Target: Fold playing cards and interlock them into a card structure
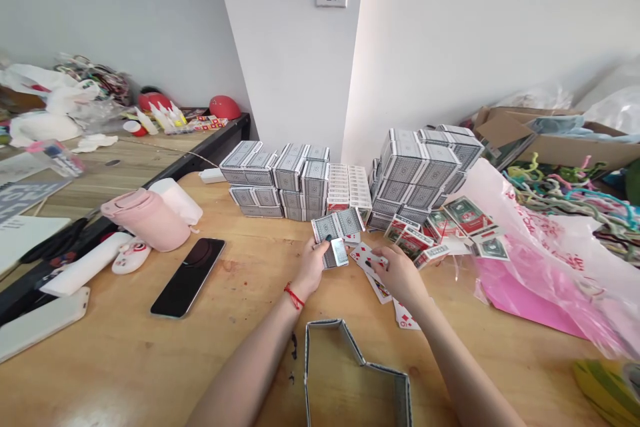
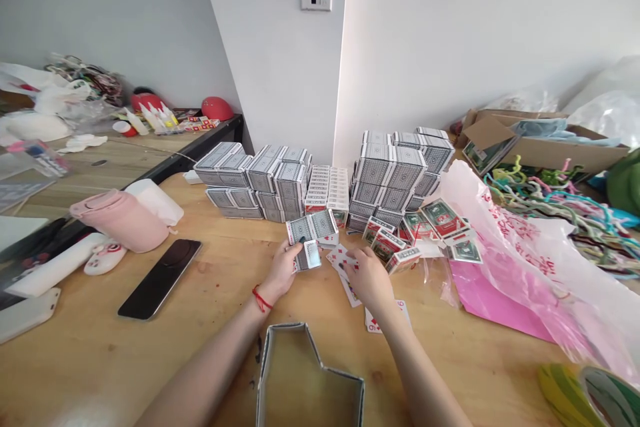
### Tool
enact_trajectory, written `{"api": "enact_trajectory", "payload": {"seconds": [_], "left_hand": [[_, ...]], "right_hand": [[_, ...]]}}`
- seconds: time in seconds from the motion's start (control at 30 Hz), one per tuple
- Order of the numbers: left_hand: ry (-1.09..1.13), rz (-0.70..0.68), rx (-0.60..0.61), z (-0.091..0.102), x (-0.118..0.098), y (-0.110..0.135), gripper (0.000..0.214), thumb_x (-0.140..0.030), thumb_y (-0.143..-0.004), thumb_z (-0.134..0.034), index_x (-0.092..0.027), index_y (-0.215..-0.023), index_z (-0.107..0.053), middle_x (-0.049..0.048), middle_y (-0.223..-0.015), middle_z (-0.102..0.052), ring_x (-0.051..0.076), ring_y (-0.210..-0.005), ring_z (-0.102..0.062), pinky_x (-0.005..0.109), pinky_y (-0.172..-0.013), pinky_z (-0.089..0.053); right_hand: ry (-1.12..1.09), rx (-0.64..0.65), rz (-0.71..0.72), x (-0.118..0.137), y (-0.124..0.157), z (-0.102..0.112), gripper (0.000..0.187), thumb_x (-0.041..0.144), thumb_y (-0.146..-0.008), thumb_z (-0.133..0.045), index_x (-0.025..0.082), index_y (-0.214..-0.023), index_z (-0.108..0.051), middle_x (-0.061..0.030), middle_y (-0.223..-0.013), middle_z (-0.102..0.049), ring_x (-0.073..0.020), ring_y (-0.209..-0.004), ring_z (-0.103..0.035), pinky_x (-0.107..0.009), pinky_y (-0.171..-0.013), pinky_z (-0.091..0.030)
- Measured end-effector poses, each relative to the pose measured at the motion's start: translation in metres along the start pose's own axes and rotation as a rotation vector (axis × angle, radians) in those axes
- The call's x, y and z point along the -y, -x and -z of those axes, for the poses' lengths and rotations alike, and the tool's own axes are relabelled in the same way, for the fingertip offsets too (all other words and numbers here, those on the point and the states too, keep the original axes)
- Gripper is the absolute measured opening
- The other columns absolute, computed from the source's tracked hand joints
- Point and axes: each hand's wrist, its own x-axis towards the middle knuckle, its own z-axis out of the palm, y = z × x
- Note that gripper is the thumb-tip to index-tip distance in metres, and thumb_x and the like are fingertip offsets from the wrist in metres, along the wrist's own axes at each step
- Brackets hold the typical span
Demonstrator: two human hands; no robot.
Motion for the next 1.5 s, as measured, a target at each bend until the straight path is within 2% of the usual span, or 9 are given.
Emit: {"api": "enact_trajectory", "payload": {"seconds": [0.17, 0.27, 0.37, 0.53, 0.7, 0.83, 1.07, 1.27, 1.5], "left_hand": [[0.016, -0.044, -0.029, -0.001, -0.003, 0.0, 0.055, -0.016, -0.066, -0.06, -0.023, -0.118, -0.042, 0.0074, -0.112, -0.06, 0.02, -0.079, -0.065, 0.035, -0.07, -0.053], [0.021, -0.063, 0.017, -0.002, -0.009, 0.003, 0.075, -0.012, -0.067, -0.059, -0.035, -0.13, -0.025, 0.0041, -0.12, -0.054, 0.018, -0.079, -0.065, 0.036, -0.071, -0.053], [0.014, -0.034, 0.075, -0.002, -0.013, 0.005, 0.079, -0.011, -0.067, -0.057, -0.038, -0.132, -0.021, 0.0026, -0.118, -0.056, 0.018, -0.078, -0.065, 0.035, -0.072, -0.053], [-0.012, 0.021, 0.025, -0.001, -0.012, 0.002, 0.07, -0.012, -0.067, -0.056, -0.033, -0.128, -0.031, 0.0026, -0.107, -0.061, 0.017, -0.074, -0.066, 0.031, -0.066, -0.053], [0.013, 0.033, -0.081, 0.005, -0.01, -0.007, 0.05, -0.014, -0.063, -0.059, -0.023, -0.11, -0.048, 0.002, -0.093, -0.065, 0.014, -0.067, -0.064, 0.024, -0.058, -0.051], [0.045, 0.091, -0.049, 0.008, -0.012, -0.01, 0.036, -0.017, -0.062, -0.059, -0.019, -0.097, -0.053, 0.0008, -0.072, -0.065, 0.013, -0.055, -0.062, 0.022, -0.05, -0.048], [0.069, 0.126, 0.027, 0.006, -0.016, -0.008, 0.029, -0.018, -0.066, -0.057, -0.016, -0.094, -0.054, 0.0013, -0.064, -0.064, 0.014, -0.051, -0.061, 0.023, -0.046, -0.046], [0.047, 0.12, -0.012, 0.006, -0.014, -0.008, 0.029, -0.015, -0.065, -0.058, -0.017, -0.093, -0.053, 0.0005, -0.068, -0.065, 0.014, -0.052, -0.061, 0.023, -0.049, -0.047], [0.06, 0.131, 0.06, 0.007, -0.013, -0.003, 0.029, -0.014, -0.061, -0.064, -0.018, -0.088, -0.055, -0.0011, -0.074, -0.063, 0.011, -0.057, -0.059, 0.021, -0.052, -0.046]], "right_hand": [[0.211, 0.062, -0.033, -0.01, -0.001, -0.003, 0.045, 0.032, -0.067, -0.062, 0.015, -0.109, -0.058, -0.0129, -0.101, -0.054, -0.0283, -0.1, -0.05, -0.034, -0.083, -0.038], [0.203, 0.058, -0.05, -0.009, -0.001, -0.006, 0.048, 0.034, -0.064, -0.065, 0.016, -0.107, -0.058, -0.012, -0.099, -0.053, -0.028, -0.098, -0.05, -0.034, -0.081, -0.039], [0.167, 0.025, -0.058, -0.008, -0.002, -0.006, 0.043, 0.031, -0.058, -0.069, 0.016, -0.098, -0.061, -0.0109, -0.095, -0.054, -0.0283, -0.096, -0.05, -0.034, -0.079, -0.04], [-0.027, 0.056, -0.02, -0.004, -0.003, 0.003, 0.01, 0.026, -0.064, -0.058, 0.018, -0.068, -0.061, -0.0038, -0.073, -0.059, -0.0202, -0.074, -0.056, -0.029, -0.066, -0.042], [-0.475, 0.145, -0.156, 0.007, 0.0, 0.007, 0.016, 0.035, -0.073, -0.048, 0.019, -0.07, -0.053, 0.0013, -0.052, -0.058, -0.0146, -0.042, -0.054, -0.024, -0.041, -0.039], [-0.721, 0.192, -0.212, 0.022, 0.007, 0.01, 0.02, 0.04, -0.077, -0.044, 0.021, -0.079, -0.048, 0.0019, -0.051, -0.061, -0.0149, -0.036, -0.055, -0.022, -0.034, -0.038], [-0.66, 0.162, -0.129, 0.038, 0.017, 0.023, 0.025, 0.044, -0.078, -0.045, 0.02, -0.081, -0.051, 0.0066, -0.041, -0.05, -0.0121, -0.03, -0.049, -0.019, -0.03, -0.034], [-0.593, 0.12, -0.1, 0.038, 0.016, 0.022, 0.026, 0.043, -0.079, -0.044, 0.019, -0.083, -0.054, 0.0052, -0.044, -0.049, -0.0103, -0.032, -0.045, -0.018, -0.032, -0.031], [-0.436, -0.052, -0.044, 0.029, 0.012, 0.024, 0.028, 0.041, -0.079, -0.043, 0.017, -0.085, -0.057, 0.0057, -0.044, -0.042, -0.0098, -0.037, -0.039, -0.019, -0.037, -0.028]]}}
